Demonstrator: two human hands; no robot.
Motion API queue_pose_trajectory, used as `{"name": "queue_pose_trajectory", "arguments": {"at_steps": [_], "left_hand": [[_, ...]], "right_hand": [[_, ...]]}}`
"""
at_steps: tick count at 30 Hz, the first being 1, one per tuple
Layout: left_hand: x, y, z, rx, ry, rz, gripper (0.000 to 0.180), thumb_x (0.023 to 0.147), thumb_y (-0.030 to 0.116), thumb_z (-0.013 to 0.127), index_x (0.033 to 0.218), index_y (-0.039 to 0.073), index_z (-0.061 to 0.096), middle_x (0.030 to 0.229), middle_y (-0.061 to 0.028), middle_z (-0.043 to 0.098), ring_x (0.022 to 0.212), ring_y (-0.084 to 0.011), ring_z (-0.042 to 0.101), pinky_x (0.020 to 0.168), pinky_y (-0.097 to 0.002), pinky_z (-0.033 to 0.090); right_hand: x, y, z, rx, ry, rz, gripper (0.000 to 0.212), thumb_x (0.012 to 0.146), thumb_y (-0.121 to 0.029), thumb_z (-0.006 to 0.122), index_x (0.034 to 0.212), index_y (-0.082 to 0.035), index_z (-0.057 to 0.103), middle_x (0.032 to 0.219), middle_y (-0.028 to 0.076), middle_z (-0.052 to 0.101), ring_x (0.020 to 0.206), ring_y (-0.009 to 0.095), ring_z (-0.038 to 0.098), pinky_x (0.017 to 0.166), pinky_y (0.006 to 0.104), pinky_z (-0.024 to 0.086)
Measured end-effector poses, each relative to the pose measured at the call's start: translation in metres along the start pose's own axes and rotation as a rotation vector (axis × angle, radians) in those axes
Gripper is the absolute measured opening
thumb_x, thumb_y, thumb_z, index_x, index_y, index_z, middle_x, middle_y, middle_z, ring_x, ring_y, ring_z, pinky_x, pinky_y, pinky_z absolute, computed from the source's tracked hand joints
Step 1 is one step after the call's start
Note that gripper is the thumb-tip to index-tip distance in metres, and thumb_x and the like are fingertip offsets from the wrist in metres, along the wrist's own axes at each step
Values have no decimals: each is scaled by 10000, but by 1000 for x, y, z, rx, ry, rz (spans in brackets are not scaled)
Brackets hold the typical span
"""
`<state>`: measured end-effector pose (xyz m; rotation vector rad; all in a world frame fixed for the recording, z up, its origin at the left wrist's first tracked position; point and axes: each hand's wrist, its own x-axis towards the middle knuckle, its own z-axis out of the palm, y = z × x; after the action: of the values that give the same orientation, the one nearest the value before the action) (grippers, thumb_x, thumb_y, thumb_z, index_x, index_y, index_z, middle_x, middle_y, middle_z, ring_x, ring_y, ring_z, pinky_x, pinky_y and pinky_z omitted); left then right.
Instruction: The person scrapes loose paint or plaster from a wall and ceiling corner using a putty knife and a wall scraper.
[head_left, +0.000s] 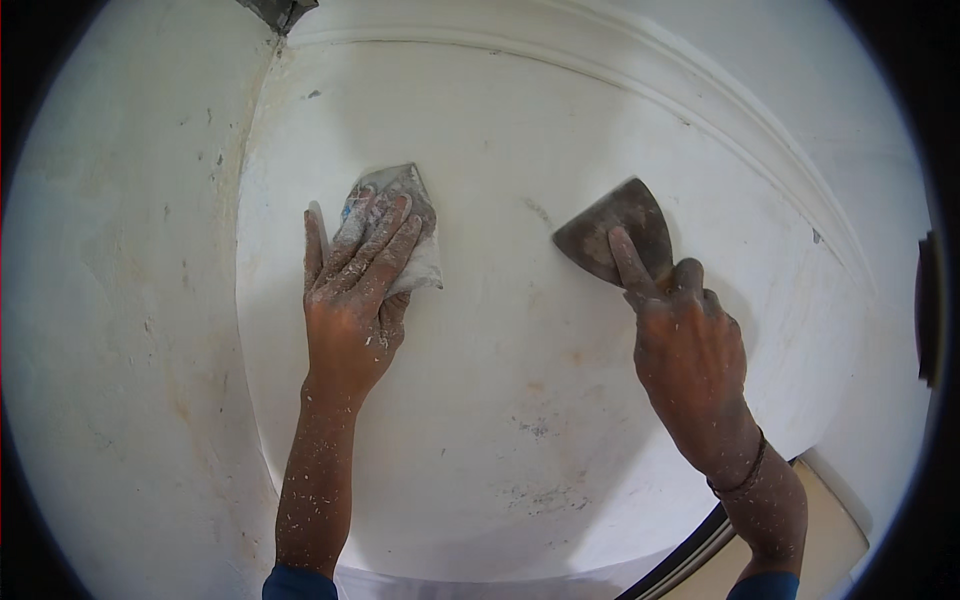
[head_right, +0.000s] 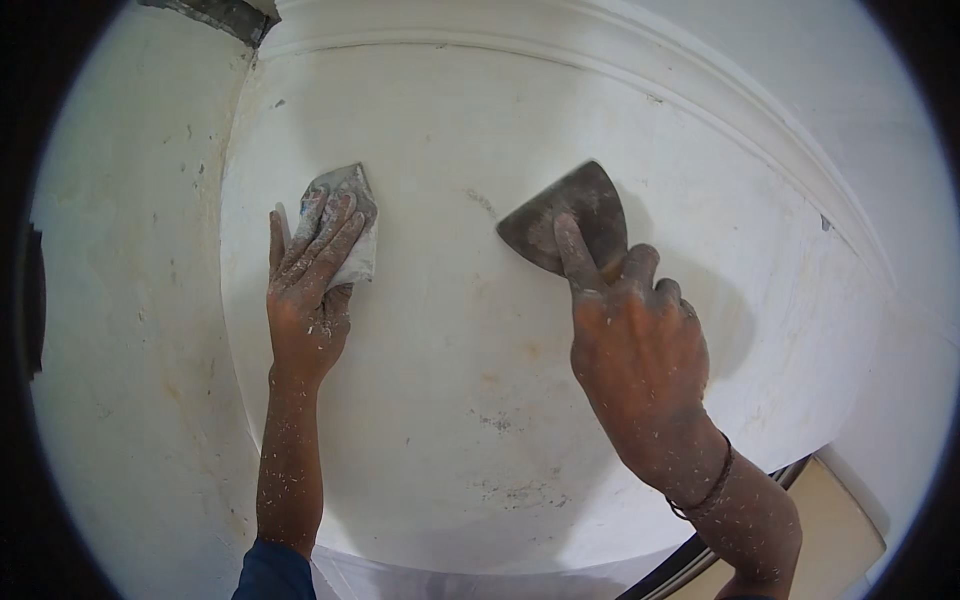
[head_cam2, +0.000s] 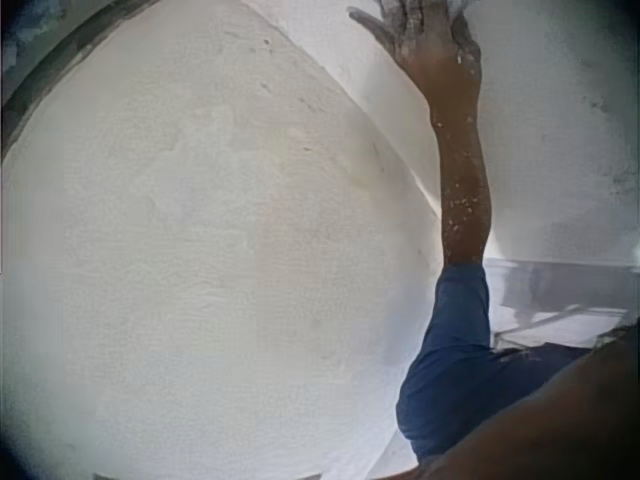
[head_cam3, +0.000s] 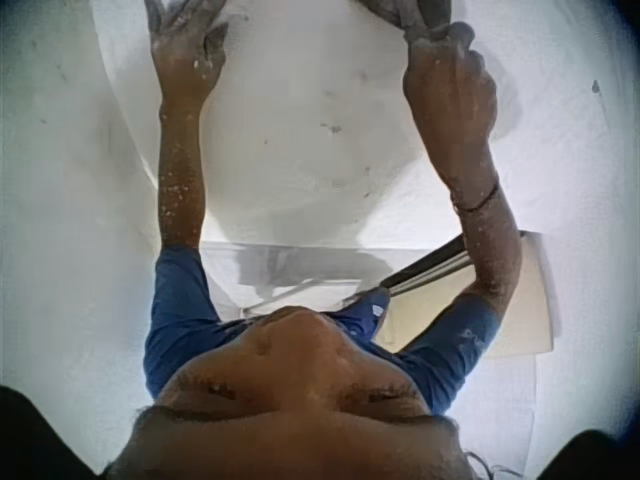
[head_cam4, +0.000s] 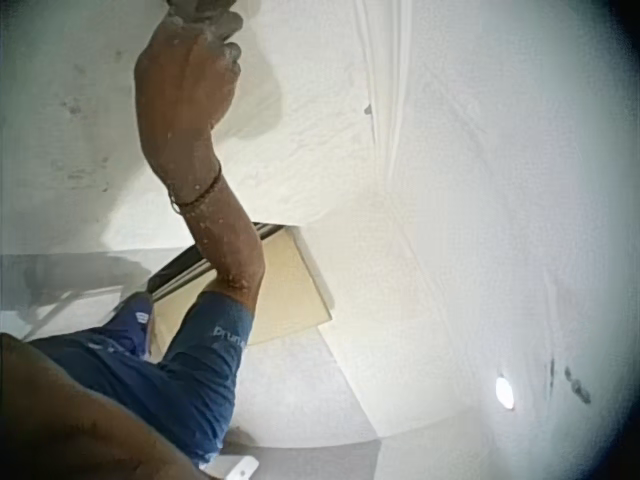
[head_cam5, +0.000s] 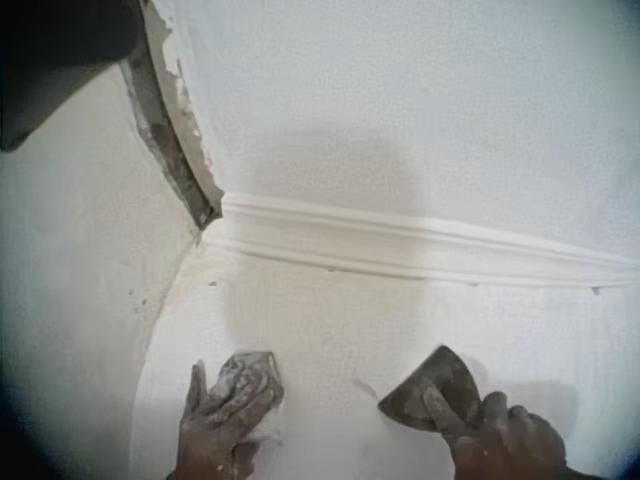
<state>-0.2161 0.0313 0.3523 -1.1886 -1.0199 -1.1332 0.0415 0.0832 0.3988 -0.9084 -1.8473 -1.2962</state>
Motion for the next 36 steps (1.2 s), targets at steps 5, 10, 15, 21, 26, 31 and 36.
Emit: {"name": "queue_pose_trajectory", "arguments": {"at_steps": [5,10,15,21,26,31,36], "left_hand": [[1,1,4,-11,26,-1,389,835,98,575,1221,139,602,1265,-36,593,1254,-261,487,1130,-549,206],[3,3,6,-3,26,-6,407,819,72,579,1220,140,603,1265,-38,593,1253,-261,487,1131,-550,201],[1,-2,-1,-18,1,-14,417,807,67,590,1216,145,606,1278,-32,584,1270,-261,469,1137,-549,186],[-4,-4,-5,-21,-11,-22,460,737,117,689,1187,182,618,1299,16,567,1288,-243,446,1140,-579,172],[-7,1,0,-18,-28,-43,372,836,174,568,1204,151,612,1275,-7,587,1294,-251,444,1149,-545,162],[-6,1,0,-14,-35,-43,394,822,127,569,1214,153,604,1279,-9,583,1294,-250,443,1151,-547,159],[-5,5,1,-15,-47,-53,428,805,107,585,1229,158,593,1297,-4,571,1294,-247,443,1150,-546,160]], "right_hand": [[-1,-3,-1,-89,-11,8,590,799,-46,576,1367,-171,477,860,139,540,600,202,592,526,300,529],[1,-7,-2,-35,32,22,569,797,-48,582,1346,-175,504,854,138,540,608,202,598,528,297,533],[6,-12,-9,-92,-45,33,567,808,-63,584,1356,-173,490,865,141,543,620,206,612,520,300,537],[8,-13,-7,-22,1,34,624,800,-18,562,1388,-191,445,865,146,544,625,213,612,516,299,534],[5,-7,5,-7,-1,60,667,791,-8,554,1409,-215,412,870,149,541,624,220,611,508,315,531],[4,-9,-1,-116,-14,69,683,788,-8,551,1420,-214,394,865,143,538,628,228,608,512,320,531],[2,-8,-1,-63,-26,65,667,798,-24,548,1420,-206,392,885,151,546,640,234,607,540,314,539]]}}
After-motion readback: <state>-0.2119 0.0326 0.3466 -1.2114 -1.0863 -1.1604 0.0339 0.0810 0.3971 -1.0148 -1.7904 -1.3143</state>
